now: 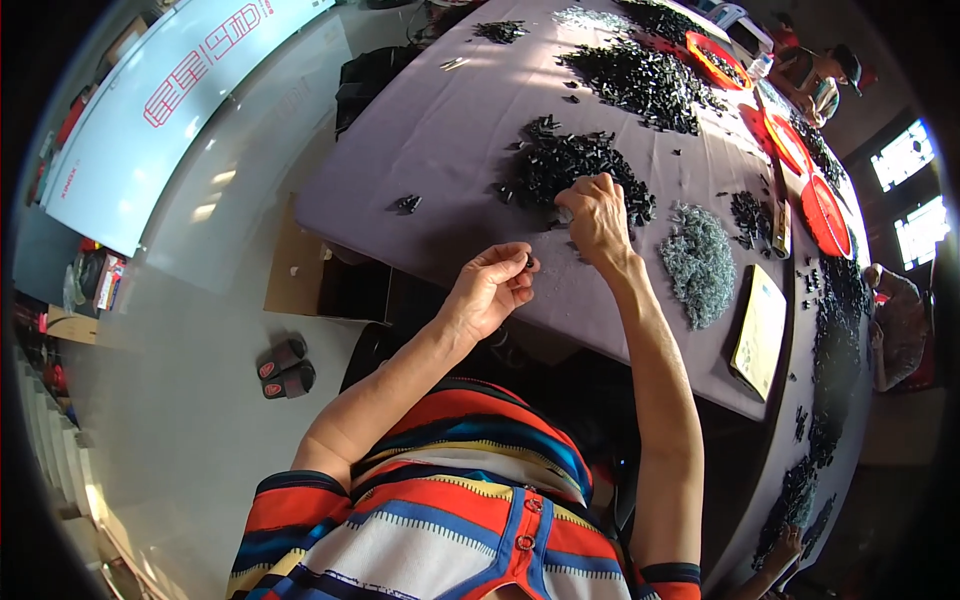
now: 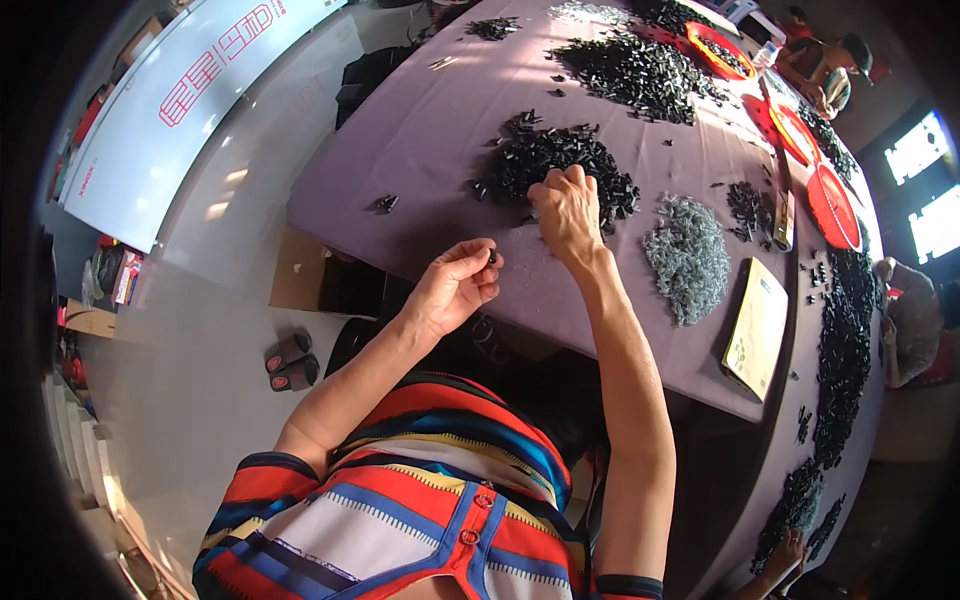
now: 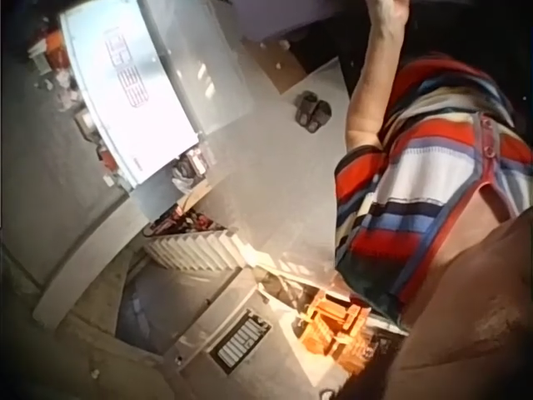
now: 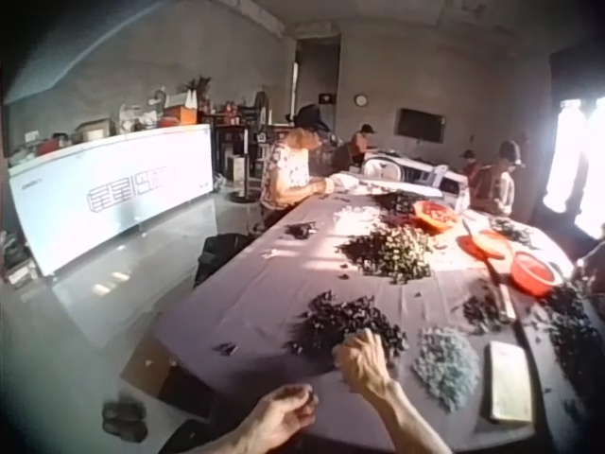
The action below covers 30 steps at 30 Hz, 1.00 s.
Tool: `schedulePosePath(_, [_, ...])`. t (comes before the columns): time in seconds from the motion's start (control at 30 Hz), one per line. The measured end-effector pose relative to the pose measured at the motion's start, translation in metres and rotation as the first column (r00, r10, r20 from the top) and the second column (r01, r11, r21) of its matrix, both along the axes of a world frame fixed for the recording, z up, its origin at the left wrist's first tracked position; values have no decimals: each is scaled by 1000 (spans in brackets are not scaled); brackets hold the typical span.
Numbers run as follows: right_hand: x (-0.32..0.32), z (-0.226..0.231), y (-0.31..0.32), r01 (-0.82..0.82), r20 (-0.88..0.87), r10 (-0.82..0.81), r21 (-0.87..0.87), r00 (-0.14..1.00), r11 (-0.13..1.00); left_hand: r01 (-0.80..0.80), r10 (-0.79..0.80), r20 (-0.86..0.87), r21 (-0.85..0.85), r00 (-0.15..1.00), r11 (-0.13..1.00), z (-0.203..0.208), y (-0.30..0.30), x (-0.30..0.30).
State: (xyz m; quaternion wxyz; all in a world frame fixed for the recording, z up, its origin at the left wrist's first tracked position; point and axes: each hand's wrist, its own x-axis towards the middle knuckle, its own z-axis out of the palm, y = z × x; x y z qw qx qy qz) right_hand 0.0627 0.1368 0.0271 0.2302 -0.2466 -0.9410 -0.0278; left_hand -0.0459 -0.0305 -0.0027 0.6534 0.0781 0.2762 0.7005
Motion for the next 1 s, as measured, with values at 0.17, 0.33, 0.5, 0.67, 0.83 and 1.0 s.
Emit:
schedulePosePath(0.17, [-13, 15, 1, -102, 148, 94, 46, 984, 994, -10, 10, -1, -60, 1000, 998, 1, 0, 0])
schedulePosePath(0.33, [-19, 16, 5, -179, 186, 171, 25, 968, 984, -8, 9, 7, -65, 1000, 998, 0, 0, 1])
schedulePosePath(0.5, [-14, 12, 3, -138, 175, 138, -13, 975, 990, -13, 11, -27, -77, 1000, 997, 2, 0, 1])
schedulePosePath(0.67, [6, 19, -15, -107, -116, 96, -91, 989, 990, 2, -3, -28, -52, 1000, 999, 0, -1, 1])
schedulePosePath(0.83, [41, 19, -68, -236, -414, 8, -504, 910, 831, -20, 19, -77, -13, 997, 1000, 0, -2, 5])
schedulePosePath(1.0, [67, -5, -106, -330, -487, -299, -831, 820, 447, -4, 2, -145, -14, 989, 1000, 2, 3, 17])
